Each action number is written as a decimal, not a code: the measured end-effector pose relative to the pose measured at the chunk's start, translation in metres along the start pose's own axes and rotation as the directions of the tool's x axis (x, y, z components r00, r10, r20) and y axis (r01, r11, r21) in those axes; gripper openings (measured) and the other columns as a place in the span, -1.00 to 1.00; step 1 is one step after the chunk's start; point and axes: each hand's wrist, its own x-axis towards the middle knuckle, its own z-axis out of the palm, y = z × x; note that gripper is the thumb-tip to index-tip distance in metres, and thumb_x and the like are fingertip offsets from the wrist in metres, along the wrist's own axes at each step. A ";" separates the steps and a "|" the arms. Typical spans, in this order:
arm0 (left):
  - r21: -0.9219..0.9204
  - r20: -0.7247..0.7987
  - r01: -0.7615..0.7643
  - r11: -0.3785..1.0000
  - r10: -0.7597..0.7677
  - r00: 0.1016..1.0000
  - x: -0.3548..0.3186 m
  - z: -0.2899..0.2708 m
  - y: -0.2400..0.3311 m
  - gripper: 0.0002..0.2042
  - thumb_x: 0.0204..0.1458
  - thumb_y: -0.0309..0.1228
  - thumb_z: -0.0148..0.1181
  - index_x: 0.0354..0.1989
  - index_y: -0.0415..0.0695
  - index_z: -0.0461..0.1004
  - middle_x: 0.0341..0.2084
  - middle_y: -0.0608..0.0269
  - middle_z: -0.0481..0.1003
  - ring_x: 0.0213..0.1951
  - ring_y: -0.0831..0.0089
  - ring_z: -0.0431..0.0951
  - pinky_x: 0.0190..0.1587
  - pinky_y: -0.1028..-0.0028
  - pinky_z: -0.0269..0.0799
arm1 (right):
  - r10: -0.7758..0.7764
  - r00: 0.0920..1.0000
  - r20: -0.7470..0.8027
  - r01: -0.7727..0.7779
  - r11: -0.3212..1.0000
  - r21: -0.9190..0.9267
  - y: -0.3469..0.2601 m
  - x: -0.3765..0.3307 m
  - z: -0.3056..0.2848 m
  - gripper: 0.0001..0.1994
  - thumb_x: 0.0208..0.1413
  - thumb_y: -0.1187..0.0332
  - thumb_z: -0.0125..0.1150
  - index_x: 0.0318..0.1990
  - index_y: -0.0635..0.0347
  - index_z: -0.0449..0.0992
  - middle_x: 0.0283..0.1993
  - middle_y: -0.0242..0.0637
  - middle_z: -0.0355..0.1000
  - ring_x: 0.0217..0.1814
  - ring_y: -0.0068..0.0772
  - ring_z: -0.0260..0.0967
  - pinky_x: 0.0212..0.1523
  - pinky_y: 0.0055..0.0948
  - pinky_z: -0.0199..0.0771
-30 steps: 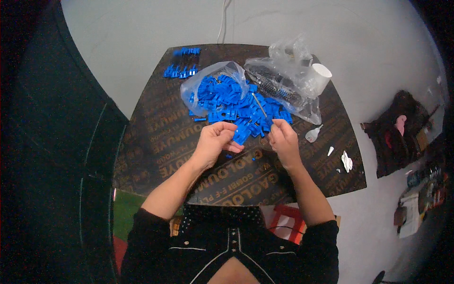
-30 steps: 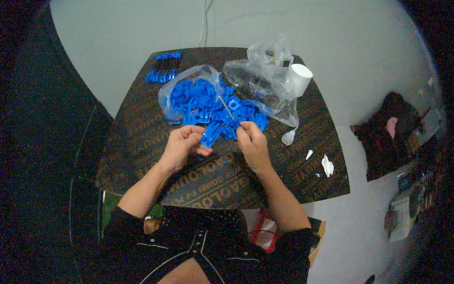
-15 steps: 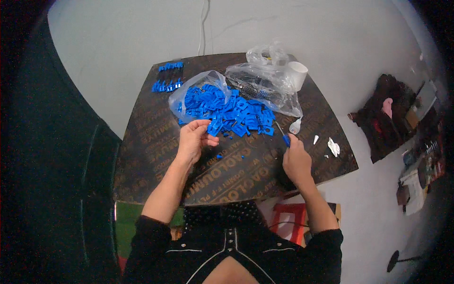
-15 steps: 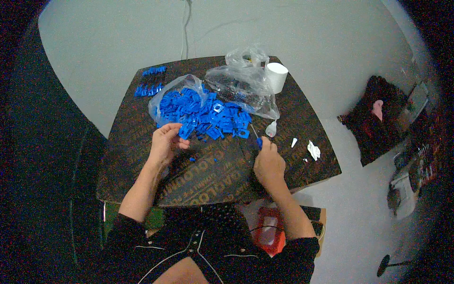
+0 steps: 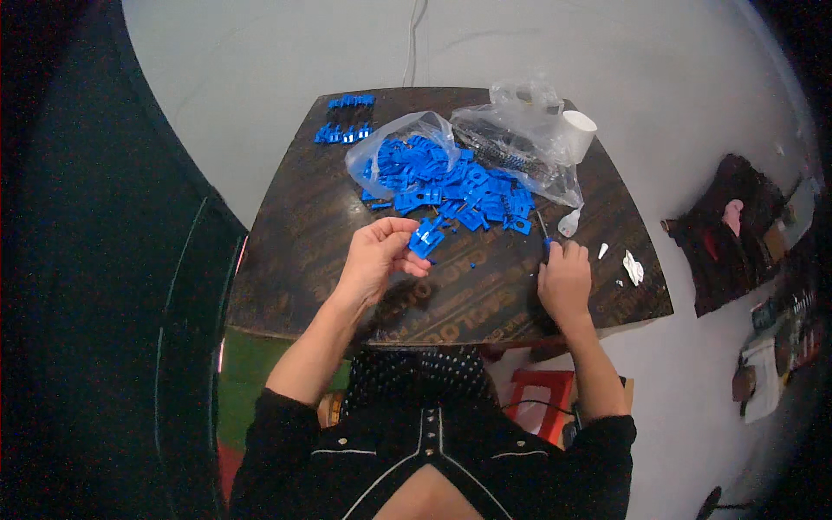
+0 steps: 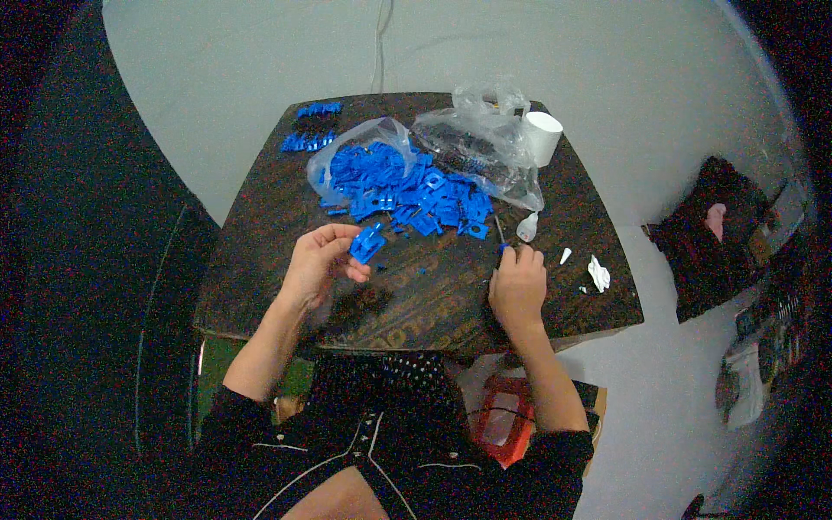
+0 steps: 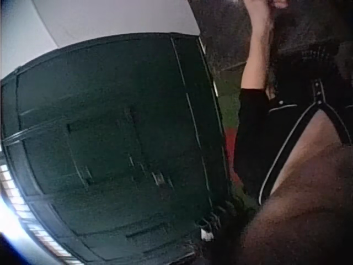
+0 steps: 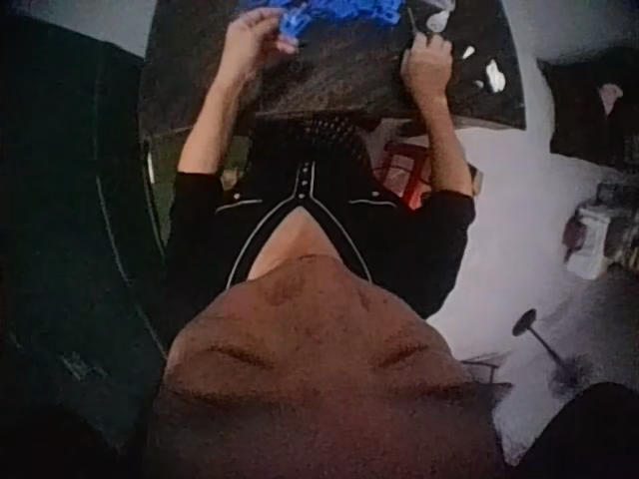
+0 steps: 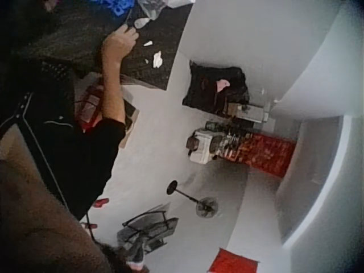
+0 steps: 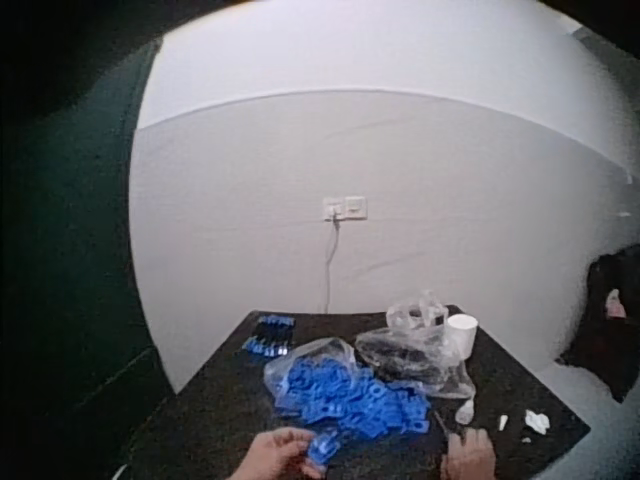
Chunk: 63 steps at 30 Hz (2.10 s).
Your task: Apply glue to small blue plastic components and attach them to wires.
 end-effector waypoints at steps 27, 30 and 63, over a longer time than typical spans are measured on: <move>0.574 0.079 -0.262 0.776 0.266 0.961 -0.082 -0.015 -0.044 -0.60 -0.14 -0.64 0.25 -0.04 -0.23 0.44 -0.32 0.31 0.41 -0.38 0.58 0.42 -0.32 0.60 0.36 | -0.010 0.940 0.341 -0.338 0.095 0.936 -0.144 -0.021 0.013 -0.89 0.04 0.46 0.19 -0.39 0.27 0.40 -0.49 -0.40 0.37 -0.43 -0.66 0.27 -0.40 -0.56 0.34; 0.753 0.093 -0.300 0.585 0.356 0.930 -0.084 -0.010 -0.047 -0.65 -0.13 -0.64 0.23 -0.09 -0.26 0.45 -0.29 0.17 0.40 -0.35 0.43 0.47 -0.32 0.52 0.40 | 0.002 0.944 0.330 -0.328 0.095 0.940 -0.148 -0.029 0.016 -0.90 0.04 0.47 0.20 -0.39 0.27 0.40 -0.49 -0.39 0.38 -0.45 -0.65 0.29 -0.43 -0.55 0.34; 0.982 0.159 -0.187 0.021 0.439 0.884 -0.047 -0.014 -0.046 -0.67 -0.20 -0.53 0.28 -0.19 -0.30 0.44 -0.32 0.03 0.36 -0.21 0.07 0.33 -0.16 0.23 0.24 | -0.050 0.997 0.057 -0.020 0.555 0.832 -0.103 -0.010 0.001 -0.88 0.00 0.43 0.17 -0.32 0.26 0.42 -0.35 -0.13 0.38 -0.25 -0.05 0.34 -0.22 -0.19 0.33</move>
